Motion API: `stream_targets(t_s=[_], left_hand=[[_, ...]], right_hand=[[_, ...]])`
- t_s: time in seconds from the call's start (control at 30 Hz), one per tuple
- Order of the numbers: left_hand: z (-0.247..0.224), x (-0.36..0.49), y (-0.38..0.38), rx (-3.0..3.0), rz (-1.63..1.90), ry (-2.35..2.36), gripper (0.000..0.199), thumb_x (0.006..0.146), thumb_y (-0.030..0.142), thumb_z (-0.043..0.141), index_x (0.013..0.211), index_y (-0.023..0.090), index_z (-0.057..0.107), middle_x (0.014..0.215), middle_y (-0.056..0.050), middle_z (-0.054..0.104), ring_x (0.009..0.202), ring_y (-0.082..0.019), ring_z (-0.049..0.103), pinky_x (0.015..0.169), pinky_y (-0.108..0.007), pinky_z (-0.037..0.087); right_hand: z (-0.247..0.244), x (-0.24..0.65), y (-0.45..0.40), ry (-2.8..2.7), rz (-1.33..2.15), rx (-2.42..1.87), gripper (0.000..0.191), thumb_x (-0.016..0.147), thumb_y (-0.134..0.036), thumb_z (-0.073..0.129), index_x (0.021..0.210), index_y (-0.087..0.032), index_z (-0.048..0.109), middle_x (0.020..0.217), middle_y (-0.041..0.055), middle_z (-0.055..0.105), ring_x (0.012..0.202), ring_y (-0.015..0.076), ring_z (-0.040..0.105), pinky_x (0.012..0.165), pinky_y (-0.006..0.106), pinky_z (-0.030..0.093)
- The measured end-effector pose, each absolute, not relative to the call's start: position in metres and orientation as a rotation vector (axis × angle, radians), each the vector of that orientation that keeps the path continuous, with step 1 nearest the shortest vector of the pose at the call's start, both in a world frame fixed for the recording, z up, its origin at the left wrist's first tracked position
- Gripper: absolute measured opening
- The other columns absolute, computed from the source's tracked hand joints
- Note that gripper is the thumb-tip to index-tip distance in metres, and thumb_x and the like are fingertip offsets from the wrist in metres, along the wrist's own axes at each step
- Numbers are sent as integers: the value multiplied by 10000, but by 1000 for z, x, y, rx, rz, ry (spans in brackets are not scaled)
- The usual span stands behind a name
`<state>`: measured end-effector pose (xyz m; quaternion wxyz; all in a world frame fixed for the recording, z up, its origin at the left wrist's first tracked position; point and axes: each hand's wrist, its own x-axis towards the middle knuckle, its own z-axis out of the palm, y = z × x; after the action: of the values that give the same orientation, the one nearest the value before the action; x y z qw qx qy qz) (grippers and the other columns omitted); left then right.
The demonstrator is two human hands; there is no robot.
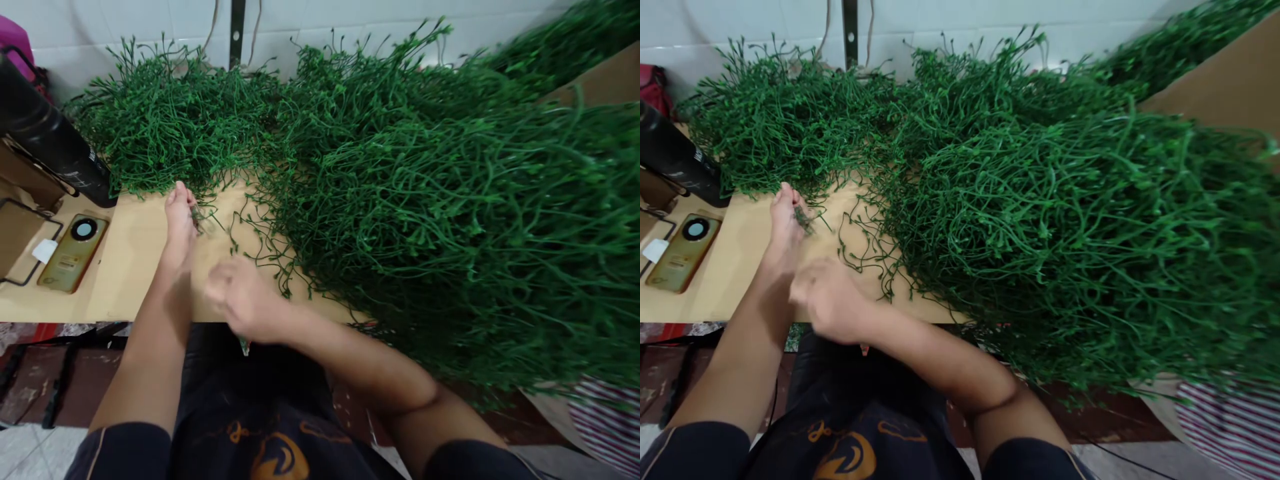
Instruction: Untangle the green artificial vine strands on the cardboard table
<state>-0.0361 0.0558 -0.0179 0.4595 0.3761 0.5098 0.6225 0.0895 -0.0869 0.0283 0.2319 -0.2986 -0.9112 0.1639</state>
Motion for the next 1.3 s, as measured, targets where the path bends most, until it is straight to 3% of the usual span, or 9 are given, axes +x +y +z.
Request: stream_targets(t_s=[0.1,0.23,0.33,0.43,0.57,0.83,0.97,1.13,1.3], left_hand=[[-13,-41,54,791,1554,1222,532,795,687,428,592,209,312,498,61,271,403,-61,229,402,-261,191],[-4,-45,44,812,1458,1103,530,828,679,359,592,210,291,478,69,232,390,-55,205,391,-255,176],[-4,-43,44,855,1426,1112,538,839,670,359,574,208,279,449,74,222,366,-49,204,377,-245,173],[-8,-38,50,895,1423,1168,544,832,648,420,545,208,280,418,78,216,336,-48,194,353,-245,157],[-13,-35,56,959,1482,1198,547,808,638,481,531,207,289,420,78,220,339,-51,219,350,-238,170],[-15,-34,52,1007,1456,1207,542,810,630,487,534,198,310,412,78,244,347,-49,223,362,-220,190],[-13,-31,53,993,1400,1253,526,819,623,475,551,201,313,404,78,238,340,-54,205,353,-225,175],[-10,-26,50,925,1410,1261,500,838,568,488,555,197,307,403,84,222,341,-42,161,353,-221,143],[-13,-24,51,876,1460,1240,459,874,456,514,552,181,336,404,87,252,331,-26,188,351,-189,138]], right_hand=[[45,104,-105,-2507,334,-548,204,841,-138,424,740,-180,597,663,23,554,690,142,441,677,300,324],[67,157,-93,-2273,-5,-1046,280,884,-148,389,711,-160,609,659,49,536,704,147,460,688,299,386],[77,208,-78,-1916,-400,-1496,336,922,-354,398,947,-150,662,790,96,586,854,221,531,778,421,400],[81,231,-73,-1668,-623,-1643,510,899,-512,404,1196,-136,578,1078,172,562,1100,325,490,875,557,339],[63,184,-66,-1886,-328,-1464,421,913,-413,410,1165,-117,573,1158,169,553,1146,291,464,951,506,358],[8,84,-14,-2231,596,-1451,308,933,-306,392,1029,-111,611,1000,119,626,906,198,549,786,310,401],[12,85,-16,-2236,588,-1444,284,928,-205,341,931,-132,615,902,87,625,835,172,530,751,288,354],[19,83,-32,-2291,541,-1408,265,905,-185,343,876,-130,600,858,92,606,834,185,505,756,303,322],[13,94,-53,-2245,577,-1285,211,841,-158,379,740,-132,563,716,70,555,702,160,442,681,291,299]])
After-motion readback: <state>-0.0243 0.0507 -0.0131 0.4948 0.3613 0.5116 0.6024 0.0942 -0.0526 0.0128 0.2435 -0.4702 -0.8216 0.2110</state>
